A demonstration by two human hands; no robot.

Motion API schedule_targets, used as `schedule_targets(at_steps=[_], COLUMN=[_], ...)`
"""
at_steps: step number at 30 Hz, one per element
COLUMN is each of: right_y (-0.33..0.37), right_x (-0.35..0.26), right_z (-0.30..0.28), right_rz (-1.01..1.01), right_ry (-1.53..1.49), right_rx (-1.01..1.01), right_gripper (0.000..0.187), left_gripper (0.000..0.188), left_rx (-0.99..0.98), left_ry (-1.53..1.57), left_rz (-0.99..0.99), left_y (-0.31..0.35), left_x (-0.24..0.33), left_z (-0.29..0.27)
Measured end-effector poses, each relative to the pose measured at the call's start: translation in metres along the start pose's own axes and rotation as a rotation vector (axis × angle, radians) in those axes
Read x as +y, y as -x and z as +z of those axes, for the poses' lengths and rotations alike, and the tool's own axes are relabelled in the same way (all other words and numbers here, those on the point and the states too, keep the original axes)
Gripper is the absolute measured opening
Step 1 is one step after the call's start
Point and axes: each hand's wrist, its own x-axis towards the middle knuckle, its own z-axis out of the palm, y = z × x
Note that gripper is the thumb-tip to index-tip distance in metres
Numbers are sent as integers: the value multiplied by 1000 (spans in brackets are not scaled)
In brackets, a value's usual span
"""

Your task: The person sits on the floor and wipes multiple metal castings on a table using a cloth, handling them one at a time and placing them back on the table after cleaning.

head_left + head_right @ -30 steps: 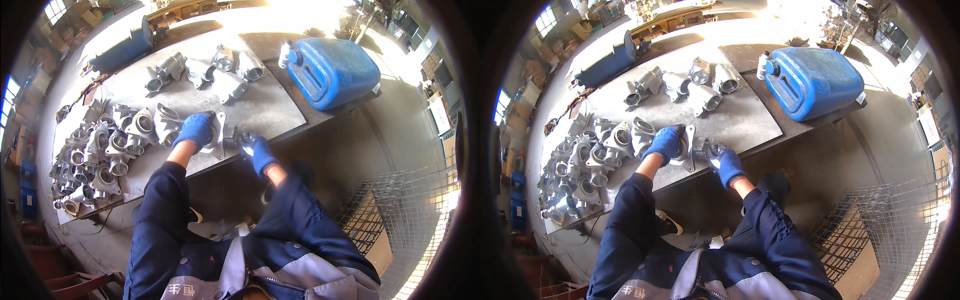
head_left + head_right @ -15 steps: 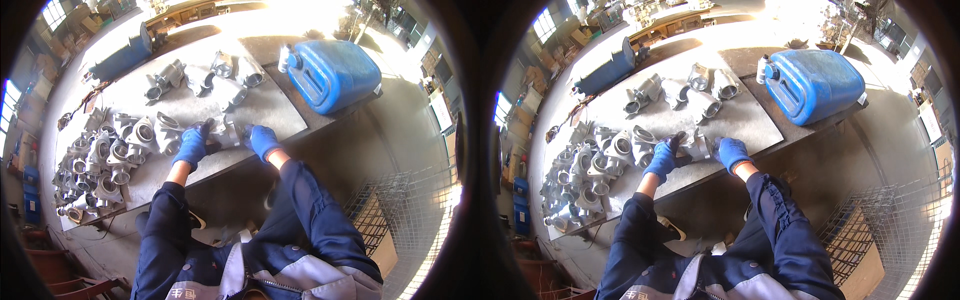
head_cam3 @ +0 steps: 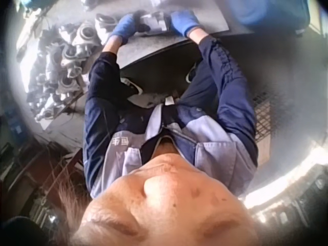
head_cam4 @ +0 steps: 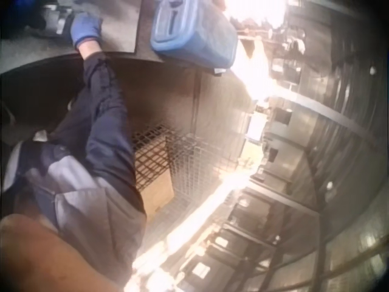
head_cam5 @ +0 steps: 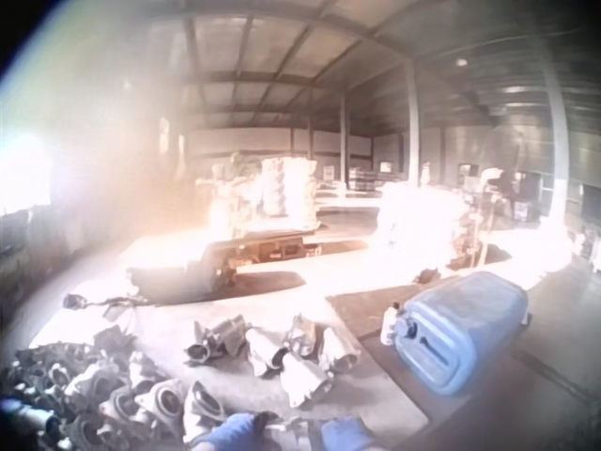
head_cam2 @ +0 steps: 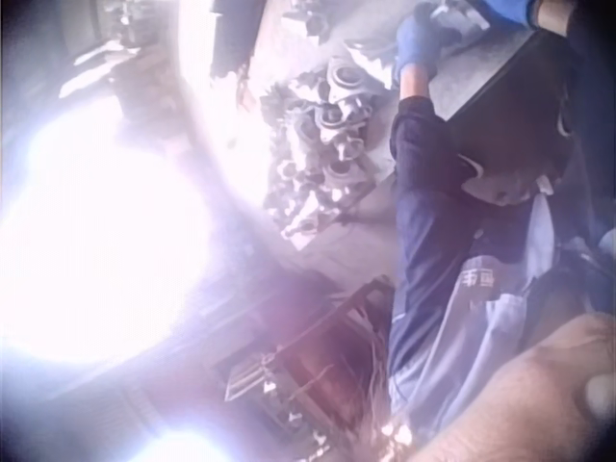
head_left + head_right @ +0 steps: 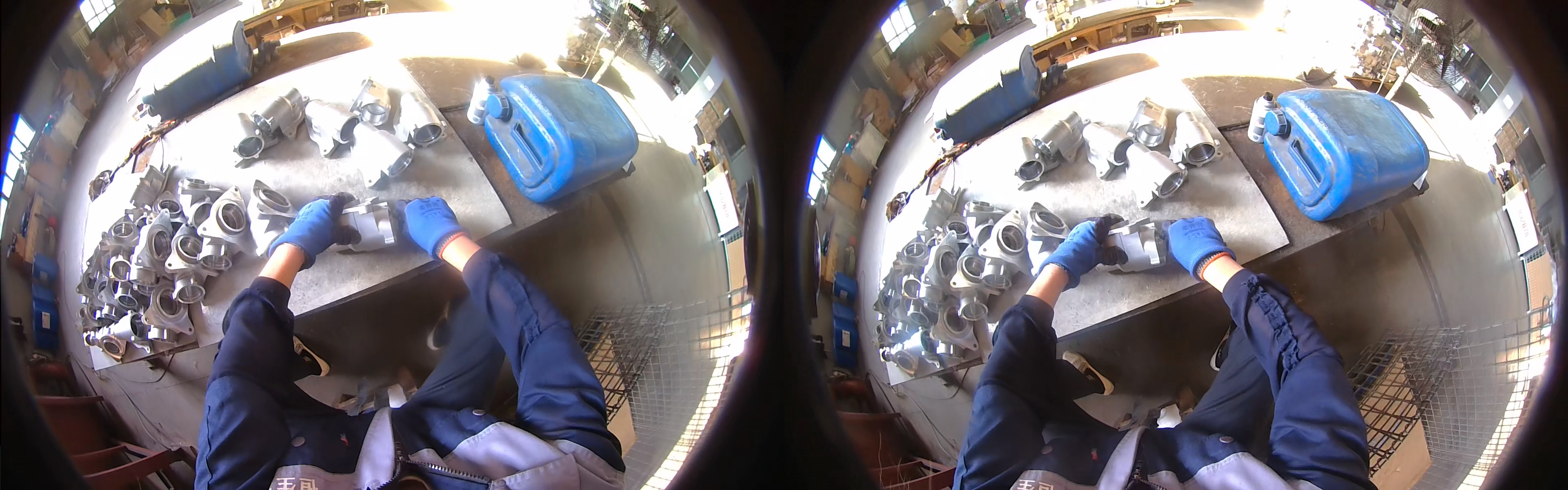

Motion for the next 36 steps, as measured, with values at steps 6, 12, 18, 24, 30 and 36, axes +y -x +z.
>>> schedule_targets(at_steps=[6,12,18,24,30,36], right_y=[8,22,51,67,132,159], right_x=[1,4,-5,-3,-8,-20], right_z=[7,24,31,68,72,83], right_rz=[27,-14,-17,78,592,473], right_ry=[-170,-276,-273,-399,-1710,-1572], right_rx=[-39,-36,-43,115,-82,-41], right_gripper=[27,28,23,19,21,24], left_gripper=[53,50,56,56,47,44], left_rx=[-82,-75,-53,222,676,614], left_ry=[172,306,144,-307,-840,-884], left_rz=[-116,-69,-63,106,65,-67], left_y=[4,4,5,28,59,68], left_x=[17,9,15,18,5,32], left_z=[-8,-1,-3,12,90,162])
